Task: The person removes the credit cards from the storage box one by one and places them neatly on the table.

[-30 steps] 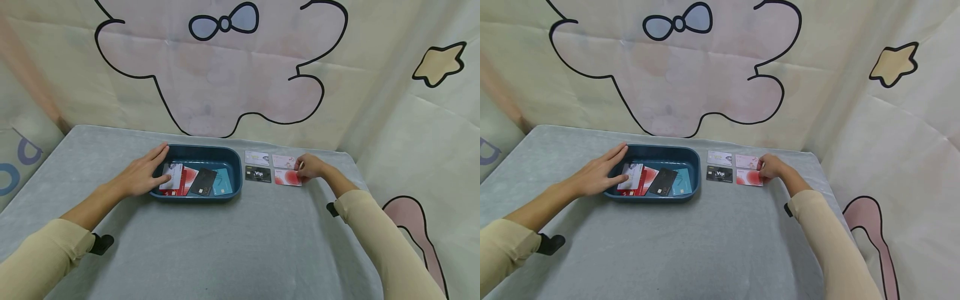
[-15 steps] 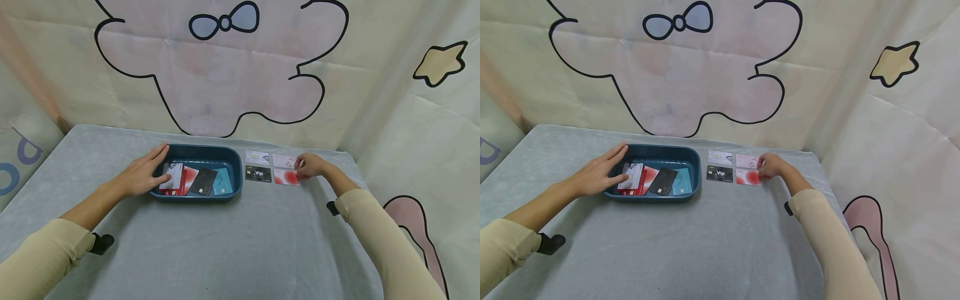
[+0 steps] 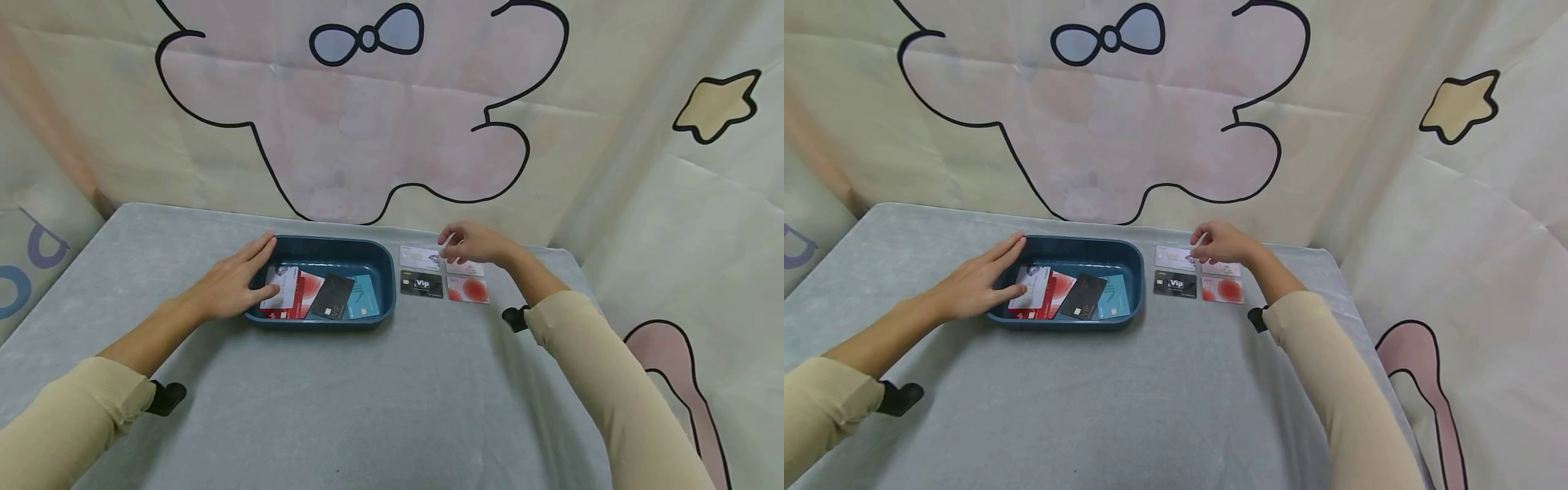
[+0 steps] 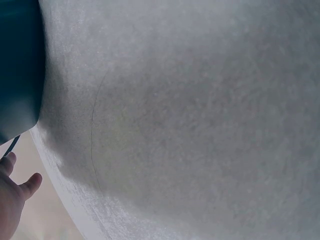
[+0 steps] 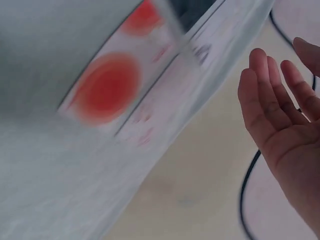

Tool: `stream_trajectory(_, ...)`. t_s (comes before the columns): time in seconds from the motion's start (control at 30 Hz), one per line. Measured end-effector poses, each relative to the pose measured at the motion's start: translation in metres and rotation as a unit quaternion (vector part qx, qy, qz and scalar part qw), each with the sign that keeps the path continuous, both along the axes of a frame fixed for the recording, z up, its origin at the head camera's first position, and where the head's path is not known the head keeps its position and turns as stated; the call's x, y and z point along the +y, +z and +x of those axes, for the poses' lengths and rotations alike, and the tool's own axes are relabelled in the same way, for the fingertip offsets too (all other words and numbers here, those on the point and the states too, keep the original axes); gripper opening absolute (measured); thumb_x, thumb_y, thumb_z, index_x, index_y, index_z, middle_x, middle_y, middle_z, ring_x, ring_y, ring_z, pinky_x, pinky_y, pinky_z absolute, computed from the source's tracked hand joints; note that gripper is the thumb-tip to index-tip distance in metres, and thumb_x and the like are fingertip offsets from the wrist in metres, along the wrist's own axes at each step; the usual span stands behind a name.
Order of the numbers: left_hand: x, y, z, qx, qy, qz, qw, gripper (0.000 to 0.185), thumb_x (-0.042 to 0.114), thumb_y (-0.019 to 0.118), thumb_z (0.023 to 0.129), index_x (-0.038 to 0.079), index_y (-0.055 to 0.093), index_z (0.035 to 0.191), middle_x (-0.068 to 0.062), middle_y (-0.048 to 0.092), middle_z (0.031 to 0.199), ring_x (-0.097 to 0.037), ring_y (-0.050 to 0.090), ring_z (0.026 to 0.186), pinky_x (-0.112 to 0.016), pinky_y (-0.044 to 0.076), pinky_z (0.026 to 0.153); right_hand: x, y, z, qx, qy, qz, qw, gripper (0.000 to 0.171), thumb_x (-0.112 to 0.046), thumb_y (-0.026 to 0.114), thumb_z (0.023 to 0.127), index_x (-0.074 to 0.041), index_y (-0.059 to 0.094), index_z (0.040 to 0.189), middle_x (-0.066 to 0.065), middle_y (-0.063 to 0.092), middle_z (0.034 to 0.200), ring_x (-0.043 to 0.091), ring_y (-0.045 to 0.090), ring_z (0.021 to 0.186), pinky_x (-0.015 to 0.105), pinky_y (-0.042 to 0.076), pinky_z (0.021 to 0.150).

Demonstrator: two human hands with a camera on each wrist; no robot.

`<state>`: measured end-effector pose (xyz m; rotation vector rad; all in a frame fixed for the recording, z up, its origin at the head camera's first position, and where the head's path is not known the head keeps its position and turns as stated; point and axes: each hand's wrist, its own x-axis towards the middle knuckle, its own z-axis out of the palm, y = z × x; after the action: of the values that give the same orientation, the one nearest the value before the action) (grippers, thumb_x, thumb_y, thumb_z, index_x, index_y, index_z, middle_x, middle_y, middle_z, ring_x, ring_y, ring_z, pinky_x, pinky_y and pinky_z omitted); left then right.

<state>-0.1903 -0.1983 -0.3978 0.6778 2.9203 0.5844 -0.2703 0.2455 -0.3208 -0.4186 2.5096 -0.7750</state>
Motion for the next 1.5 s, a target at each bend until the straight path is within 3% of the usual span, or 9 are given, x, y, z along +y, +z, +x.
stream_trajectory(0.2, 0.0, -0.001, 0.0, -0.001, 0.003, -0.001, 1.0, 0.09, 0.043, 0.06, 0.094, 0.0, 0.013, 0.158, -0.018, 0.008, 0.166, -0.043, 0.018, 0.148, -0.069, 0.024, 0.11, -0.037, 0.007, 0.001, 0.022, 0.028, -0.024, 0.999, 0.028, -0.016, 0.064, 0.097, -0.002, 0.061, 0.121, 0.022, 0.067, 0.111, 0.034, 0.067, 0.097, 0.045, 0.056, 0.089)
stream_trajectory(0.4, -0.001, -0.001, 0.0, -0.001, 0.003, -0.001, 1.0, 0.09, 0.043, 0.06, 0.095, 0.0, 0.013, 0.158, -0.018, 0.008, 0.166, -0.043, 0.018, 0.148, -0.069, 0.024, 0.11, -0.07, 0.009, 0.002, 0.026, 0.054, -0.036, 0.998, 0.032, -0.018, 0.065, 0.096, -0.001, 0.062, 0.123, 0.018, 0.069, 0.106, 0.024, 0.069, 0.087, 0.035, 0.058, 0.079)
stream_trajectory(0.63, -0.001, -0.001, 0.0, 0.002, -0.001, -0.001, 1.0, 0.089, 0.043, 0.06, 0.095, 0.0, 0.013, 0.158, -0.018, 0.008, 0.166, -0.042, 0.018, 0.148, -0.069, 0.024, 0.11, -0.096, 0.008, 0.003, 0.019, 0.074, -0.07, 0.995, 0.03, -0.015, 0.065, 0.097, 0.001, 0.063, 0.123, 0.015, 0.069, 0.102, 0.024, 0.07, 0.087, 0.042, 0.058, 0.085)
stream_trajectory(0.77, -0.001, -0.001, 0.0, -0.001, 0.0, -0.001, 1.0, 0.09, 0.043, 0.06, 0.095, 0.0, 0.013, 0.158, -0.018, 0.008, 0.166, -0.042, 0.018, 0.148, -0.069, 0.024, 0.11, -0.108, 0.008, 0.003, 0.007, 0.08, -0.072, 0.994, 0.034, -0.016, 0.065, 0.097, 0.001, 0.061, 0.126, 0.017, 0.069, 0.106, 0.026, 0.071, 0.091, 0.037, 0.058, 0.085)
stream_trajectory(1.1, -0.001, -0.002, 0.0, -0.003, 0.004, -0.002, 1.0, 0.09, 0.043, 0.06, 0.094, 0.001, 0.013, 0.158, -0.018, 0.007, 0.166, -0.043, 0.018, 0.148, -0.069, 0.024, 0.11, -0.132, 0.0, -0.002, -0.086, 0.117, -0.016, 0.989, 0.047, -0.019, 0.065, 0.097, 0.001, 0.053, 0.138, 0.016, 0.069, 0.118, 0.03, 0.069, 0.105, 0.03, 0.056, 0.088)
stream_trajectory(1.5, 0.001, 0.0, 0.0, -0.006, 0.003, -0.003, 1.0, 0.09, 0.043, 0.06, 0.094, 0.0, 0.012, 0.158, -0.018, 0.007, 0.166, -0.043, 0.018, 0.148, -0.069, 0.023, 0.11, -0.15, -0.003, -0.003, -0.167, 0.097, 0.015, 0.981, 0.055, -0.022, 0.066, 0.097, -0.004, 0.048, 0.145, 0.012, 0.064, 0.121, 0.031, 0.063, 0.114, 0.035, 0.052, 0.097)
